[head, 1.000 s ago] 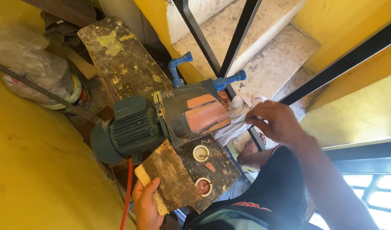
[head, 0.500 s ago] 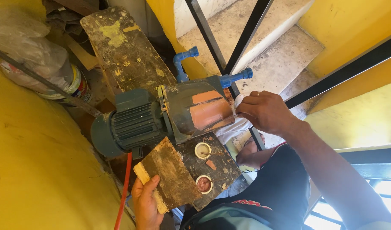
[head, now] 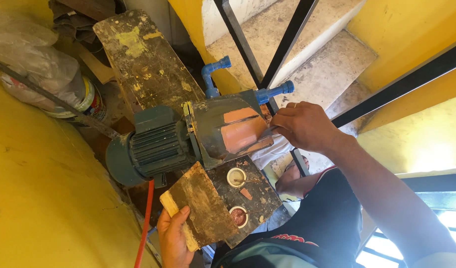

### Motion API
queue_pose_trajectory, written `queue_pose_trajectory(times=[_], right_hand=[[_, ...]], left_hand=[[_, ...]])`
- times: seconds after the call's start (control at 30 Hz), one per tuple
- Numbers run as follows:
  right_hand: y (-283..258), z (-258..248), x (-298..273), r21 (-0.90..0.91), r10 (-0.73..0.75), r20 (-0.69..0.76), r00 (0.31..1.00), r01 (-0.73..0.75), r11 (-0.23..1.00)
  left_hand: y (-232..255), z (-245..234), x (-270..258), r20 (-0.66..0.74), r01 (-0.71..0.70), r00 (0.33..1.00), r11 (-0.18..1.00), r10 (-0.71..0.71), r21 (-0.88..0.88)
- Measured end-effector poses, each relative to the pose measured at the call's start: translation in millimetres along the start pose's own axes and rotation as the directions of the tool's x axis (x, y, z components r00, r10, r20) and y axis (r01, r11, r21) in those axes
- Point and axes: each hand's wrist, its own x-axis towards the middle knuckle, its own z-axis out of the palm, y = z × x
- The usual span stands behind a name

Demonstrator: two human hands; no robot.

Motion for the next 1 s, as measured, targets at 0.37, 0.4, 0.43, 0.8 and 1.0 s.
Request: queue_pose_trajectory(times=[0.37,0.4,0.43,0.8,1.0], right_hand=[[16.9,-8.5,19.3,0.083,0.133,0.085,0.988,-0.140,0.987],[20.8,-7.4,19.6,0.105,0.149,0.086,0.985,-0.158,0.982],[23.9,-11.0,19.9,0.105,0.149,0.084,0.985,-0.158,0.982],[19.0,-12.4,-9.2,0.209,-0.045,-0.031,0.999,0.050,0.977],[12.3,-4.8,-8.9,0.110,-0.041,-0.011,0.999,0.042,0.993]], left_hand=[[-4.1,-5.0,3.5,-0.027,0.028,0.999,0.999,-0.028,0.021],[-5.6,-6.8,4.1,-0.023,0.024,0.999,1.000,-0.023,0.018],[-3.7,-4.7,4.0,-0.022,0.023,1.000,1.000,-0.022,0.019],[-4.7,2.5,5.9,-0.005,0.047,0.999,0.999,-0.047,0.011],[-2.1,6.5,4.6,-0.014,0.073,0.997,0.997,-0.073,0.030]])
